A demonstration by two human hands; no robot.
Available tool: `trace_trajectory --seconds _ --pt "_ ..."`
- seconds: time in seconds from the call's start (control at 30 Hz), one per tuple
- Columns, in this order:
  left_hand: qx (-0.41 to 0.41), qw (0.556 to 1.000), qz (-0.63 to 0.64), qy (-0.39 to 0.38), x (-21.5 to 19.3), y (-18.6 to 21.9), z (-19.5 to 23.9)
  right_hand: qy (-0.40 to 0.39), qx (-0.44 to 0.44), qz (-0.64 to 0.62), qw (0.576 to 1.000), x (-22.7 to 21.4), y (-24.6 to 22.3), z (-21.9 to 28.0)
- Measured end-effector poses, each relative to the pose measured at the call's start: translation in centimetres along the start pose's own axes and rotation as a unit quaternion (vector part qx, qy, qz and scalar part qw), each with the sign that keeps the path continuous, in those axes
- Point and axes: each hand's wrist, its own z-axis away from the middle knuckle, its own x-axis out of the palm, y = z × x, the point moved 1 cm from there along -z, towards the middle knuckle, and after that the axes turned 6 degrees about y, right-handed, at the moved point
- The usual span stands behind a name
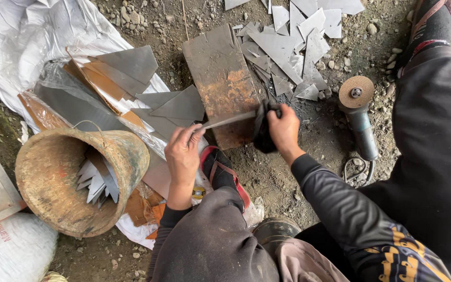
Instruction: The person sits on the ground and repeatedly smooths the edges of small triangular metal pieces using a handheld sanding block against a flat metal plate. The person picks up each piece, rubs its edges, and places it into a bucket.
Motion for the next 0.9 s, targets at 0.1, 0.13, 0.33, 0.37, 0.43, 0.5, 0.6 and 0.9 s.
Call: trace_trajectory --seconds 0.1,0.13,0.33,0.37,0.43,0.5,0.6,0.9 --pt "-0.008 0.998 -0.054 0.034 0.0 -1.3 -0.8 0.038 0.035 -0.037 0.998 -1.3 -0.3 -1.5" --pt "-0.101 0.995 -0.006 0.024 0.4 -1.9 -0.9 0.046 0.013 -0.036 0.998 -1.6 -0.6 -1.6" --pt "-0.304 0.936 0.174 0.027 2.1 -3.5 1.8 -0.004 -0.163 0.053 0.985 -0.8 -3.0 0.5" --pt "-0.325 0.925 0.196 0.028 2.3 -3.5 2.3 -0.022 -0.186 0.076 0.979 -0.1 -3.3 1.2" --pt "-0.348 0.900 0.258 0.039 2.4 -3.4 3.3 -0.052 -0.208 0.119 0.969 0.6 -3.6 2.4" --pt "-0.360 0.882 0.300 0.044 2.5 -3.3 3.8 -0.076 -0.208 0.159 0.962 1.2 -4.0 3.3" --pt "-0.365 0.872 0.324 0.044 2.5 -3.6 4.1 -0.031 -0.247 0.104 0.963 2.1 -5.3 5.5" --pt "-0.380 0.898 0.217 0.053 2.1 -5.4 6.7 -0.176 -0.384 0.064 0.904 5.1 -8.0 10.0"
